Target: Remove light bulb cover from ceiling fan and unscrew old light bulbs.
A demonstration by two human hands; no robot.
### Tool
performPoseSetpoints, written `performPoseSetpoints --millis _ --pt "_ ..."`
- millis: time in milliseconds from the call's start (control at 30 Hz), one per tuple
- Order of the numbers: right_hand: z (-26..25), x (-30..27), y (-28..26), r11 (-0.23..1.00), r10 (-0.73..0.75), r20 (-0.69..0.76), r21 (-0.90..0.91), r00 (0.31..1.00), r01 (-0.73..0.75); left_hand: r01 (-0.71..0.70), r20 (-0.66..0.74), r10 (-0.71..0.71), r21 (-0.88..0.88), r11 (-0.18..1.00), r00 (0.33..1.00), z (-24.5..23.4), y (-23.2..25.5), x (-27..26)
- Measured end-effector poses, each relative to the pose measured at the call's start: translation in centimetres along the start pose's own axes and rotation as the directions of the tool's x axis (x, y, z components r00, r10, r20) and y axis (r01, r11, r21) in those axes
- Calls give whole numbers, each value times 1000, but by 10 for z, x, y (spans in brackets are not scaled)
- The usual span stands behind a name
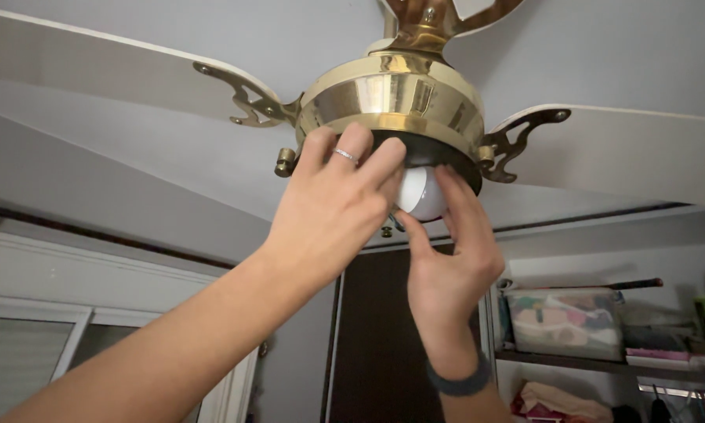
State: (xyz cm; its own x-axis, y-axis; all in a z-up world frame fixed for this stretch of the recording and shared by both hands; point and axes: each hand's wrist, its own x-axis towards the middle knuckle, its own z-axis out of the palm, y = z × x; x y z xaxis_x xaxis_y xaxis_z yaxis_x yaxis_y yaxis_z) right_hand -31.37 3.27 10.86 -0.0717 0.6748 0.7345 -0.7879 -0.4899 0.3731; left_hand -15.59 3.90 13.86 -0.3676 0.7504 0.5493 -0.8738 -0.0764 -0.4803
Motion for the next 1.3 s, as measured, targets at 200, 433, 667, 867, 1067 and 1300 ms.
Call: performPoseSetpoints --millis 200,433,667,867,1067,1300 --pt "3 -4 2 992 -100 -47 -83 994 96 -1 7 0 14 1000 1000 -2 0 0" --pt "12 -12 16 962 -226 -74 -174 971 210 5 16 -5 14 1000 1000 0 0 -1" --pt "9 -14 19 930 -314 -40 -212 949 299 12 -61 -15 -36 999 998 4 -2 -4" --pt "3 -10 20 986 -167 11 -4 986 167 0 -106 -6 -53 999 994 11 -3 -8" --pt "-2 3 18 987 132 106 75 986 -141 18 -178 -27 -51 999 984 10 -1 -6" --pt "-11 10 42 879 168 295 386 941 -278 7 -182 -15 -44 999 983 11 1 -4"
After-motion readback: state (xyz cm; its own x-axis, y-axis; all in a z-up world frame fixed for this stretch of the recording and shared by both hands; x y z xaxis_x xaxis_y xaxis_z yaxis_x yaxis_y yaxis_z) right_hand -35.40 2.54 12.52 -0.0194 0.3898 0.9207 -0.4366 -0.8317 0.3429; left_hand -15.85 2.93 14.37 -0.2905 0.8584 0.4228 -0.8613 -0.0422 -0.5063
